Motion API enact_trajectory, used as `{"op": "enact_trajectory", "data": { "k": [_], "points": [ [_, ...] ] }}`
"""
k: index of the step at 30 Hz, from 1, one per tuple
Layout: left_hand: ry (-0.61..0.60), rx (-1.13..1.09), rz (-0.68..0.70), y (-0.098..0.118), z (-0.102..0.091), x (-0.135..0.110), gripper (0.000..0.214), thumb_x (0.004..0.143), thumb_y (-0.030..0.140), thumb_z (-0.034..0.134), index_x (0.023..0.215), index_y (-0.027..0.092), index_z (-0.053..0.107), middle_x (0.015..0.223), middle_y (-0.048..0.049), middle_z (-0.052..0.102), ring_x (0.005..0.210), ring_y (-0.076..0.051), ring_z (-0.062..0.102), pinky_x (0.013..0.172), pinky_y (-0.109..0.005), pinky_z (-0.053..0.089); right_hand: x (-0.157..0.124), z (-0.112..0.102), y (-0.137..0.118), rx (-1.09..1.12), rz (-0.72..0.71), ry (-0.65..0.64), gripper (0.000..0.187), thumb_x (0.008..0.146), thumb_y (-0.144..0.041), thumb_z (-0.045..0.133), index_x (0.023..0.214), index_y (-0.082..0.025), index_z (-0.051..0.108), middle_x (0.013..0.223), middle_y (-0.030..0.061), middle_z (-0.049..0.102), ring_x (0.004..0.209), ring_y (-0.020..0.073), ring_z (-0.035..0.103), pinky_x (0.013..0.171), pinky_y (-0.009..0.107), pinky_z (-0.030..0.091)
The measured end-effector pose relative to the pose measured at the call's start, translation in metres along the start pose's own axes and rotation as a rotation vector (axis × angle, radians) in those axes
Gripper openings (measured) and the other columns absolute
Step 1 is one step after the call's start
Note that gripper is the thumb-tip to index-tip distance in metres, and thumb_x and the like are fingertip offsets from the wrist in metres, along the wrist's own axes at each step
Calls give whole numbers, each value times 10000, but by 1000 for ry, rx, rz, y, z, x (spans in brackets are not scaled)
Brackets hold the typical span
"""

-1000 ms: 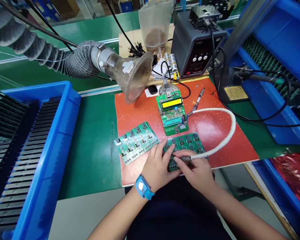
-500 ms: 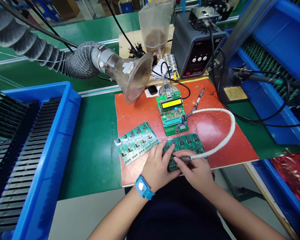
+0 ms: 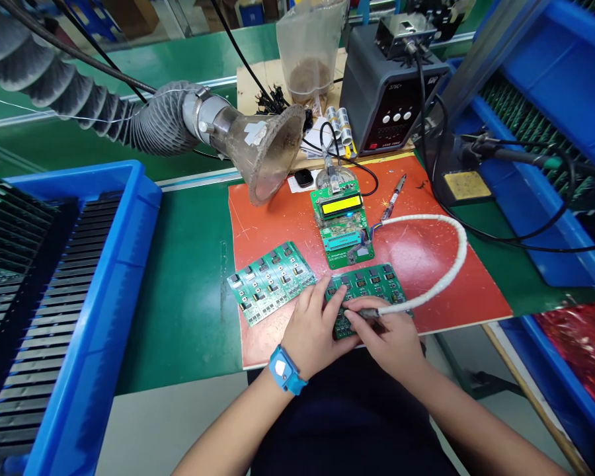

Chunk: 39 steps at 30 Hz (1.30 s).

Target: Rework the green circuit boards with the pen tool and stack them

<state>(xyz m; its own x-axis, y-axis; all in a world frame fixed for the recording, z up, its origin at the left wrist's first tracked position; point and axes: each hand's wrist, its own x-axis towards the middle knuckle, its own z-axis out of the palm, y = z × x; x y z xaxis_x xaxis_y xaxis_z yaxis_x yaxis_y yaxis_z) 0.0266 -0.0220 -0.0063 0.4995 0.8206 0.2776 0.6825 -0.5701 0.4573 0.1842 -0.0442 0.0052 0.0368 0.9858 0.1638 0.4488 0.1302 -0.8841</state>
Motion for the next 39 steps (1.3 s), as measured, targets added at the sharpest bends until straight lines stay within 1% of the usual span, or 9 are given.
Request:
{"op": "enact_trajectory", "data": {
  "k": [8, 18, 22, 26, 28, 30, 34, 36, 39],
  "points": [
    [-10, 10, -6, 0, 0, 0, 637, 781, 416, 683, 1318, 136, 487, 1393, -204, 444, 1198, -347, 468, 982, -515, 472, 0, -1, 0, 9, -12, -8, 76, 895, -248, 596, 901, -206, 658, 905, 51, 732, 718, 172, 703, 550, 243, 569],
    [-7, 0, 0, 0, -1, 1, 639, 769, 418, 697, 1310, 148, 493, 1376, -192, 463, 1185, -346, 478, 981, -516, 469, 1, -3, 0, 34, 9, -29, 76, 891, -249, 604, 905, -206, 665, 914, 44, 728, 626, 147, 673, 530, 244, 556],
    [51, -20, 17, -1, -2, 1, 631, 743, 419, 718, 1283, 163, 516, 1330, -176, 499, 1157, -331, 496, 965, -500, 469, 0, -6, -3, 90, 63, -54, 87, 875, -263, 627, 914, -202, 675, 872, 37, 724, 586, 145, 667, 527, 251, 563],
    [147, -45, 52, 1, -5, 1, 632, 722, 457, 739, 1246, 173, 529, 1296, -170, 517, 1150, -318, 508, 955, -476, 456, -6, -15, -12, 267, 126, -62, 90, 876, -255, 639, 953, -216, 666, 933, 40, 713, 606, 139, 675, 545, 255, 587],
    [179, -48, 62, 2, -10, -1, 673, 702, 500, 758, 1241, 171, 524, 1293, -177, 519, 1139, -312, 518, 942, -456, 454, -10, -25, -14, 376, 126, -5, 76, 888, -243, 630, 959, -224, 647, 978, 45, 702, 602, 131, 670, 538, 255, 589],
    [196, -29, 65, 1, -20, -4, 704, 680, 518, 778, 1237, 176, 518, 1294, -182, 520, 1122, -308, 534, 928, -442, 452, -10, -39, -11, 441, 120, 98, 71, 896, -251, 625, 963, -227, 627, 973, 53, 700, 595, 136, 665, 530, 268, 589],
    [249, 101, 36, -17, -49, -16, 705, 648, 517, 810, 1212, 203, 526, 1285, -175, 536, 1138, -331, 547, 942, -461, 424, -3, -65, 14, 421, 155, 302, 142, 889, -335, 637, 970, -224, 599, 887, 56, 705, 569, 145, 630, 543, 305, 573],
    [309, 175, -15, -34, -64, -21, 708, 629, 508, 826, 1202, 218, 529, 1286, -167, 543, 1152, -351, 543, 956, -489, 410, 2, -71, 29, 339, 196, 321, 204, 865, -374, 660, 974, -215, 592, 870, 62, 709, 557, 142, 615, 517, 291, 552],
    [347, 204, -135, -62, -78, -29, 694, 638, 499, 823, 1199, 220, 524, 1297, -159, 549, 1172, -357, 539, 986, -514, 391, 7, -72, 47, 273, 241, 275, 269, 858, -413, 658, 1000, -198, 580, 870, 70, 718, 552, 135, 608, 485, 264, 531]
  ]
}}
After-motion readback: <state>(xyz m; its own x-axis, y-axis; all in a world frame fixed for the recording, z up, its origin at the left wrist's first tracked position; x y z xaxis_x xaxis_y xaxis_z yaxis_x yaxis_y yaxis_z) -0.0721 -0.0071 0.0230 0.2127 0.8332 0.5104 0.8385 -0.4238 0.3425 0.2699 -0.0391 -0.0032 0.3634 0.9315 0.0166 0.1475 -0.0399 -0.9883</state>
